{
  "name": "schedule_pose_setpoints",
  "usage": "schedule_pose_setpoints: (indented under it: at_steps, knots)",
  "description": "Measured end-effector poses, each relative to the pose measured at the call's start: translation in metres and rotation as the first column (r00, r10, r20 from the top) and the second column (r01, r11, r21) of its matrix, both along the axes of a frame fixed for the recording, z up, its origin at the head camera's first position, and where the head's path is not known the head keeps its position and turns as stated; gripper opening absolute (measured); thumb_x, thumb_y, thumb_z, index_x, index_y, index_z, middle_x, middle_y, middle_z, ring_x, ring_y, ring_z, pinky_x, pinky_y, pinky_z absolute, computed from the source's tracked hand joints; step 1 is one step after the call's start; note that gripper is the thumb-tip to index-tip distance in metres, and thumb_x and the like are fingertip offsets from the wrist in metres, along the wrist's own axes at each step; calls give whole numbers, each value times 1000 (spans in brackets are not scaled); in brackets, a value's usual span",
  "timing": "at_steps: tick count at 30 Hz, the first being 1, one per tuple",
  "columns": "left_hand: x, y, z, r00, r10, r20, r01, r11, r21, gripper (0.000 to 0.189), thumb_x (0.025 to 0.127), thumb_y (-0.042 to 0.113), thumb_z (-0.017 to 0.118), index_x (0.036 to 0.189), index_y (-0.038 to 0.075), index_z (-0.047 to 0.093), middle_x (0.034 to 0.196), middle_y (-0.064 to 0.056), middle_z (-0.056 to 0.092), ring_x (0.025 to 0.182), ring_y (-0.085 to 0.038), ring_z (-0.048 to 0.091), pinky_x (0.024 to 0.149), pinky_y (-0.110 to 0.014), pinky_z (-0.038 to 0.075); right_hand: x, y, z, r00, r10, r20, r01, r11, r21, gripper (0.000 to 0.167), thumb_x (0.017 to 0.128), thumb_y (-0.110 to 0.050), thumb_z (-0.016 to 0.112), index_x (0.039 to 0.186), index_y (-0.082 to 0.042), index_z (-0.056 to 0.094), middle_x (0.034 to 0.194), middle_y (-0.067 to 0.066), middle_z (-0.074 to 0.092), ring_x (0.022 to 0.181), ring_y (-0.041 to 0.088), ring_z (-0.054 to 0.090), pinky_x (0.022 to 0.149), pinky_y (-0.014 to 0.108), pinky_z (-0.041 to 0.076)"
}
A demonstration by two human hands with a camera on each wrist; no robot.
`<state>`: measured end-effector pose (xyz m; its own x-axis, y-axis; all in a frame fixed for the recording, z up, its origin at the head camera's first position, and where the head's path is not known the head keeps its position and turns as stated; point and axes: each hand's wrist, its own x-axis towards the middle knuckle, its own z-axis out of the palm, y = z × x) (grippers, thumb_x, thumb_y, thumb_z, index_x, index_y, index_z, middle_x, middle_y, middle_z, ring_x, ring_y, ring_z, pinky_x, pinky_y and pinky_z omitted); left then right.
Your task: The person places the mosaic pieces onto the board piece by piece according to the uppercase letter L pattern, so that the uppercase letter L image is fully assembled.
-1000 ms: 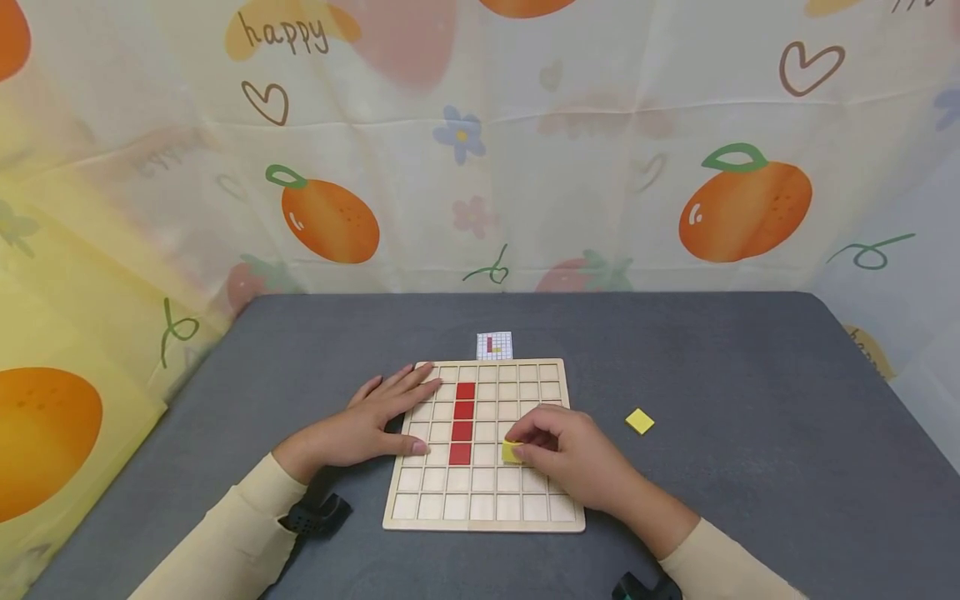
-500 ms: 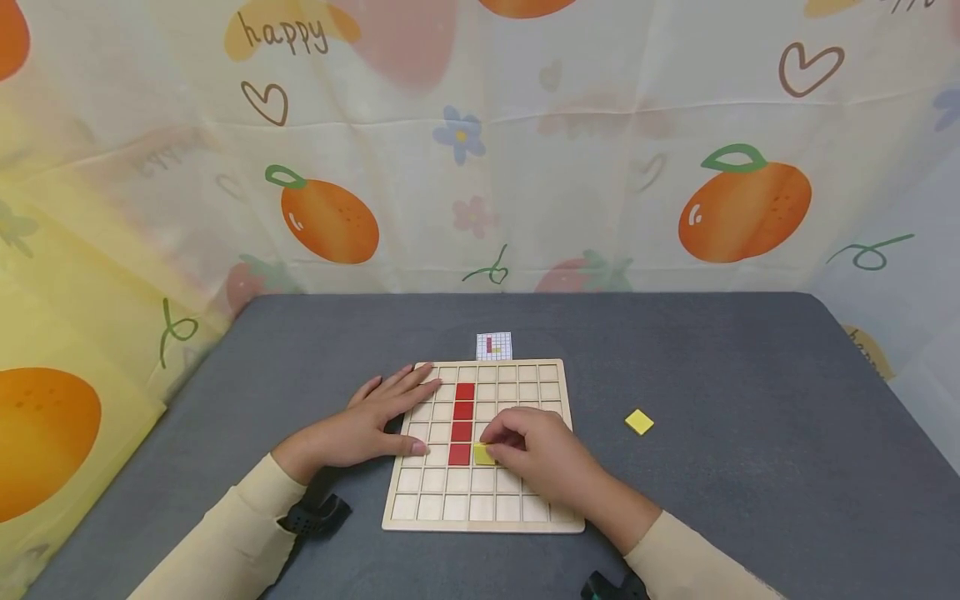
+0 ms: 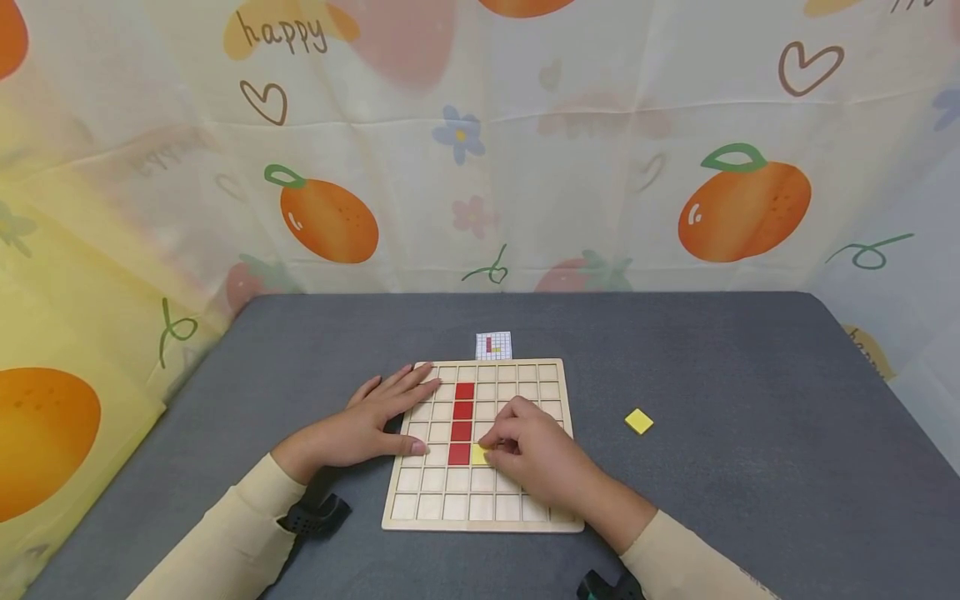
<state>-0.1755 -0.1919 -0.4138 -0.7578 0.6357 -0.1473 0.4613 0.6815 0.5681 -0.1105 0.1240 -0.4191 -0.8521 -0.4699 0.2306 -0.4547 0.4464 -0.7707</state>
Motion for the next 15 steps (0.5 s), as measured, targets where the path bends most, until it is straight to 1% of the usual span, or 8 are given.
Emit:
schedule_pose_setpoints:
  at_steps: [5,9,13,15]
  knots:
    - [-1,0,0,1000,-4,-1,4,1000,3,97,99,58,76,176,24,27,182,2,8,166,-28,-3,124,-67,-8,0,1,1,1000,22,10,-22,1000,7,13,98,-4,80,107,-11,86,104,-8,59,87,10,58,75,30,52]
    - [-1,0,0,1000,-10,-4,10,1000,7,97,99,58,76,176,24,27,182,2,8,166,-28,-3,124,-67,-8,0,5,2,998,55,31,-54,998,-27,13,101,-11,80,114,-11,85,105,-7,62,85,11,59,74,30,53]
    - [-1,-1,-1,1000,-8,-9,8,1000,6,97,99,59,75,176,25,28,182,2,8,166,-29,-3,123,-67,-7,-3,10,4,992,74,102,-67,995,-71,19,107,-22,74,123,-12,80,112,-6,68,91,13,66,80,34,56]
    - [-1,-1,-1,1000,-7,-12,7,1000,5,96,99,60,75,175,25,28,182,3,8,166,-29,-2,123,-67,-7,-5,14,7,987,82,141,-68,992,-102,24,111,-25,69,128,-10,78,118,-2,70,97,19,68,83,37,57]
